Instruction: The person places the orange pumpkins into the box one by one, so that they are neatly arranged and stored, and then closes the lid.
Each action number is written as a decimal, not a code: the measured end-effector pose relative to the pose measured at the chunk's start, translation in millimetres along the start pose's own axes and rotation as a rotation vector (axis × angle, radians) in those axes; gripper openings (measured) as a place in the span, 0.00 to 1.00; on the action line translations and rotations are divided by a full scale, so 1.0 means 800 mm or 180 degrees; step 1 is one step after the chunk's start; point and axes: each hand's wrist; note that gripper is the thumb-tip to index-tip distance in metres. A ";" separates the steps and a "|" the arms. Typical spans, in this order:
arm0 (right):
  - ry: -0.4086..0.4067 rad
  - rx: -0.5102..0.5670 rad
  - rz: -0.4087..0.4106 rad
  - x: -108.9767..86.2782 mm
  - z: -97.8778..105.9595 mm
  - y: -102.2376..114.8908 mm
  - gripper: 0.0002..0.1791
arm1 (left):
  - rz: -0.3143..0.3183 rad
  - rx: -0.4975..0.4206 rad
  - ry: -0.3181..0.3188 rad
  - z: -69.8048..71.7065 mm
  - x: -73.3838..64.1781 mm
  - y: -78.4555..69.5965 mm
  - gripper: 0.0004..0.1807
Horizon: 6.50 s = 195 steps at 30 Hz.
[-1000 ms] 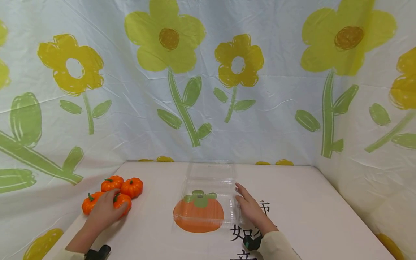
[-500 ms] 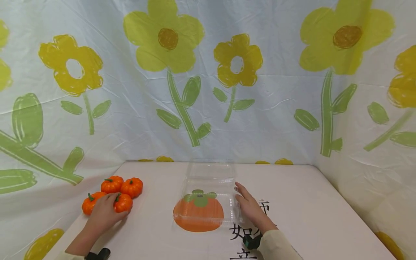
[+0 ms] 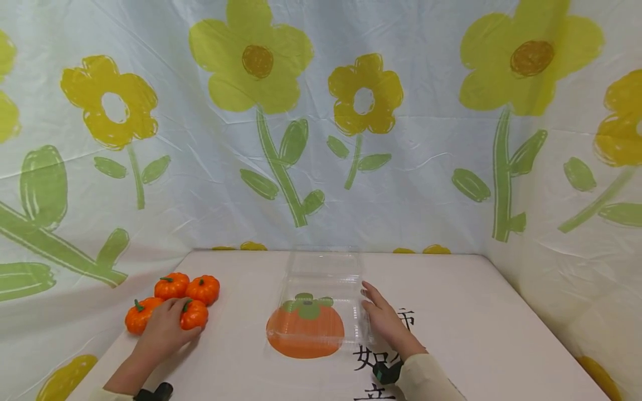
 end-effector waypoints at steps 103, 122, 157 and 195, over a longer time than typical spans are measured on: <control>-0.0035 0.0008 0.0151 0.000 -0.001 -0.003 0.31 | -0.1467 -0.1132 0.0365 -0.031 -0.032 -0.241 0.33; -0.0040 -0.0008 0.0121 0.000 -0.002 -0.002 0.31 | -0.1646 -0.0924 0.0508 -0.052 -0.046 -0.275 0.34; -0.0049 -0.0061 0.0177 0.001 -0.002 -0.004 0.31 | -0.1887 -0.0722 0.0959 -0.069 -0.058 -0.320 0.31; -0.0100 -0.0001 0.0283 -0.002 -0.003 0.000 0.30 | -0.1754 -0.0628 0.1466 -0.079 -0.050 -0.346 0.34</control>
Point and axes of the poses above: each hand's wrist, its own x-axis towards the middle knuckle, its own z-axis out of the back of the hand, y = z × x, and after that the axes turned 8 degrees about z, right-handed
